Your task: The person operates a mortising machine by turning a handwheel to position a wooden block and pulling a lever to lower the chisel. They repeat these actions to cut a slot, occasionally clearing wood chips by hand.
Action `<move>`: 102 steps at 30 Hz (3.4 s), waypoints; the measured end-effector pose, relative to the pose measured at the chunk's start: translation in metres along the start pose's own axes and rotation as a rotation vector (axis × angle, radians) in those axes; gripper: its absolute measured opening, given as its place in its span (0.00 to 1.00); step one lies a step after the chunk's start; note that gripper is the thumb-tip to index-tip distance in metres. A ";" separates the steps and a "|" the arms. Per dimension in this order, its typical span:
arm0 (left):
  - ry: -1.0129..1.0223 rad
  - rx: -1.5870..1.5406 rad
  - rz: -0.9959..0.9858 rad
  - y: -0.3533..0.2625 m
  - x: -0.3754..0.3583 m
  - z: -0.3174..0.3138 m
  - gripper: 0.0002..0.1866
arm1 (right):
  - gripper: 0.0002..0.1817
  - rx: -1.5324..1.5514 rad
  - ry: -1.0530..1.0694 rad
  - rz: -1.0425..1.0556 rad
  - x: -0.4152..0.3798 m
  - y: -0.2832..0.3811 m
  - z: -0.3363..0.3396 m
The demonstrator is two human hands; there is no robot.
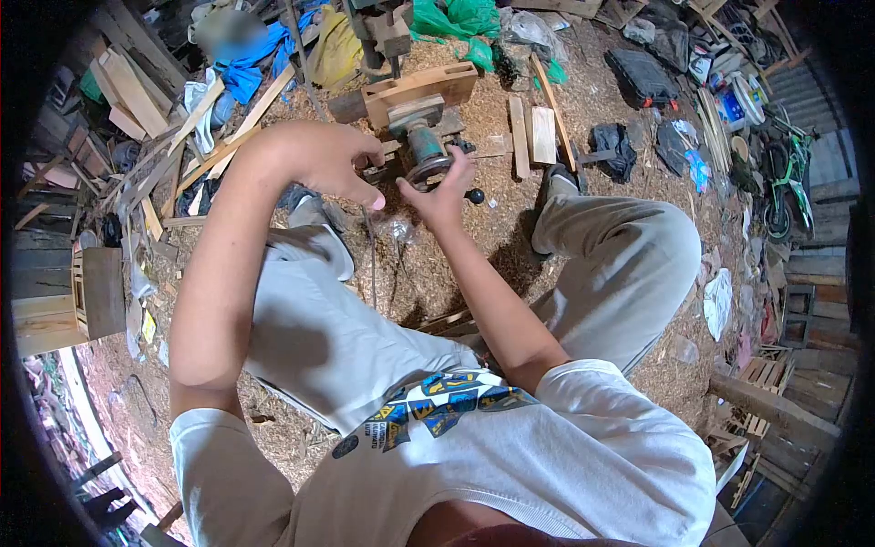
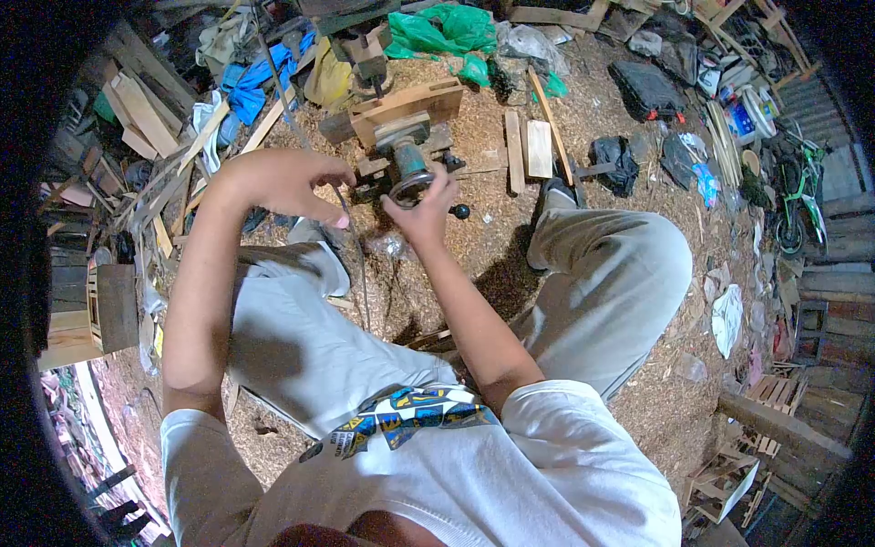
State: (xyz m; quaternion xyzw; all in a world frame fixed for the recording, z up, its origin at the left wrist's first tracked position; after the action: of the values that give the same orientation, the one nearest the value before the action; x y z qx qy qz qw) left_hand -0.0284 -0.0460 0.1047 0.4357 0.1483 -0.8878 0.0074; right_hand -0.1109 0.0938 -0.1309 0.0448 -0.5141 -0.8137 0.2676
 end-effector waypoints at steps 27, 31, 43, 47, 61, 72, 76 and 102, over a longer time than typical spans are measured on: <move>0.017 -0.010 0.023 -0.006 0.000 -0.002 0.43 | 0.62 -0.421 0.024 0.181 -0.003 0.031 0.014; -0.006 -0.012 -0.004 -0.004 0.001 -0.002 0.43 | 0.61 0.162 -0.112 -0.039 -0.001 -0.003 0.003; -0.004 -0.012 0.016 -0.002 0.003 -0.005 0.44 | 0.60 0.187 -0.150 -0.018 -0.003 0.001 0.003; 0.015 -0.007 0.019 -0.008 0.000 -0.003 0.44 | 0.60 -0.162 0.044 -0.018 -0.003 0.015 0.011; 0.028 -0.017 0.027 -0.006 0.002 -0.006 0.43 | 0.59 -0.182 -0.015 0.060 -0.003 0.018 0.009; -0.016 -0.004 0.004 -0.006 0.002 -0.005 0.44 | 0.60 -0.085 -0.018 -0.071 -0.003 0.008 0.007; -0.006 0.005 0.030 -0.008 0.003 -0.006 0.44 | 0.61 -0.077 -0.053 0.058 0.000 0.006 0.007; 0.027 0.036 0.031 -0.010 0.012 -0.010 0.44 | 0.63 0.346 -0.079 -0.194 0.003 -0.028 -0.012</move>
State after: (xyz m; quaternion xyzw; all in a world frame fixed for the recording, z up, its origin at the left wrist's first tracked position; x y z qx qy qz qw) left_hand -0.0298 -0.0319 0.0920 0.4500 0.1256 -0.8841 0.0113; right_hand -0.1200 0.0916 -0.1605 0.1074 -0.6498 -0.7362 0.1557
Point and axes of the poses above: each hand's wrist, its own x-axis towards the middle knuckle, its own z-axis out of the back of the hand, y = z × x, the point moved 7 cm from there along x, towards the middle knuckle, and after that the axes turned 12 degrees about y, right-handed, at the moved point
